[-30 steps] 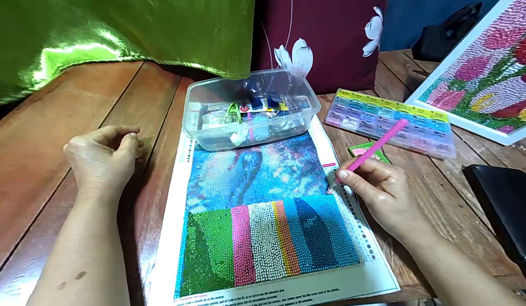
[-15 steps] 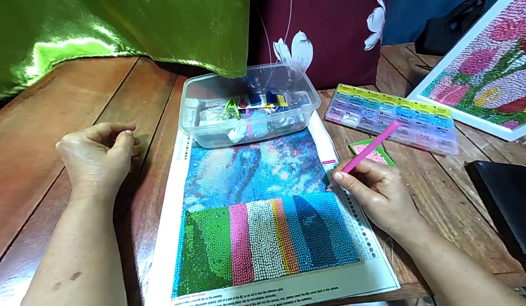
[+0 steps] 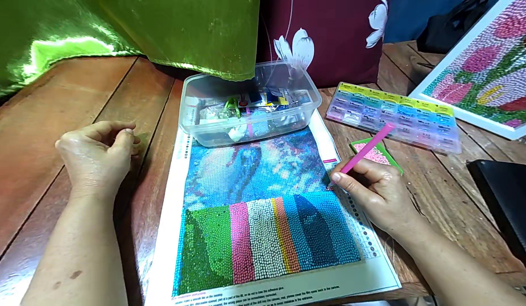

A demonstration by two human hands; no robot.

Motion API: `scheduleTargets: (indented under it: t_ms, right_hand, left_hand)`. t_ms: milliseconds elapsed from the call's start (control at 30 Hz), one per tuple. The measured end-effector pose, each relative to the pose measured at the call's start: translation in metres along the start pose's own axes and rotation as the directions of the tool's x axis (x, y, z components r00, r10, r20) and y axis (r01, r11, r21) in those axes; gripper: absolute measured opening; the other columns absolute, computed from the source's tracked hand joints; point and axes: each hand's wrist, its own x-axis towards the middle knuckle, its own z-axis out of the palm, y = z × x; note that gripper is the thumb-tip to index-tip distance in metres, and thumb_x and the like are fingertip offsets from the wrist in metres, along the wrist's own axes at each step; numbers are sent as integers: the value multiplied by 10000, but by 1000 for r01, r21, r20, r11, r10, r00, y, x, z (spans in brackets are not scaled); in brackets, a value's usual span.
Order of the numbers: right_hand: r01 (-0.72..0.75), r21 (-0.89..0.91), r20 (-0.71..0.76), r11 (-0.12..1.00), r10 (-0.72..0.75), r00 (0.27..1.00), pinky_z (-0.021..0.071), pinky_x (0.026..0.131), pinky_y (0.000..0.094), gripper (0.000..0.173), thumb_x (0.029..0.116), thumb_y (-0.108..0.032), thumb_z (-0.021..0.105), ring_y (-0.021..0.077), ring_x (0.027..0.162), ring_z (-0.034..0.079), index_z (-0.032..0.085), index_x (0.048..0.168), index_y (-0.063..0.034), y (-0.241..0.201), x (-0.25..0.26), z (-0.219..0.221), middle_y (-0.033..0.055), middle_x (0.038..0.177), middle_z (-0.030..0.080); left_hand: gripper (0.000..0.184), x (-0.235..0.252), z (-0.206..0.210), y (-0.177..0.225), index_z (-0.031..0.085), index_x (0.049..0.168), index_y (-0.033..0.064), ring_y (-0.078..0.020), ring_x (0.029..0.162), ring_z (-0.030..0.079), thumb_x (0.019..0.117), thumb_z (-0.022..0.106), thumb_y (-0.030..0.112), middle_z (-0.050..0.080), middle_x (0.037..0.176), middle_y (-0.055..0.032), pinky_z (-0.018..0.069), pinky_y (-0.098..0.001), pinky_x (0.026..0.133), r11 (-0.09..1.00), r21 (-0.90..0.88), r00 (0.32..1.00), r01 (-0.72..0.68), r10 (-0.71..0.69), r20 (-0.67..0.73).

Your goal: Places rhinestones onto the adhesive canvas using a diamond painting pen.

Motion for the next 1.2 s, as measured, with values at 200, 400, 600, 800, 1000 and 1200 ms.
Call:
scheduleTargets:
  t_ms: [200, 400, 600, 800, 1000, 1200]
  right_hand:
    - [20, -15, 5, 1000, -20, 1000, 442, 658, 97, 199, 976, -231, 572, -82, 700, 550, 695, 871, -115, 2, 0, 0, -99, 745, 614]
    - [34, -10, 7, 999, -34, 999, 437, 650, 83, 198, 974, -226, 574, -90, 696, 545, 698, 876, -108, 2, 0, 0, -97, 745, 610]
    - [55, -24, 9, 998, -54, 998, 432, 652, 79, 192, 970, -212, 574, -90, 699, 537, 694, 870, -100, 1, 0, 0, -90, 749, 605]
    - [109, -51, 24, 993, -107, 994, 428, 681, 90, 210, 967, -209, 568, -71, 732, 541, 694, 846, -92, 1, 1, 0, -71, 756, 611]
    - [159, -81, 44, 984, -156, 987, 437, 726, 99, 224, 968, -221, 562, -50, 787, 555, 701, 841, -97, 2, 2, -2, -65, 779, 622]
    - [58, 23, 41, 998, -59, 997, 453, 698, 88, 180, 956, -198, 591, -73, 751, 566, 712, 872, -95, 2, 0, -3, -79, 788, 638]
  left_hand:
    - [321, 0, 1, -1, 668, 1156, -72, -179, 712, 615, 1014, 480, 146, 684, 917, -214, 521, -403, 729, 1000, 0, 1000, -11, 11, -3]
    - [313, 1, 1, -1, 666, 1160, -72, -159, 704, 607, 1015, 484, 137, 683, 912, -208, 519, -378, 721, 1000, -6, 1000, -3, 3, -4]
    - [309, 0, 1, -1, 668, 1161, -62, -153, 705, 614, 1018, 491, 147, 685, 914, -198, 526, -374, 719, 1000, -9, 1000, -4, 4, -2]
    - [307, 2, 1, -4, 673, 1158, -57, -125, 683, 605, 1016, 495, 149, 686, 909, -182, 525, -341, 701, 1000, -15, 1000, -8, 8, -9]
    - [313, 1, 1, -3, 667, 1161, -61, -143, 702, 608, 1014, 491, 151, 682, 918, -195, 524, -363, 716, 1000, -11, 1000, 1, -1, -3]
    - [302, 1, 1, -2, 668, 1154, -70, -142, 698, 599, 1011, 497, 135, 682, 907, -191, 517, -361, 714, 1000, -18, 1000, 1, -2, -12]
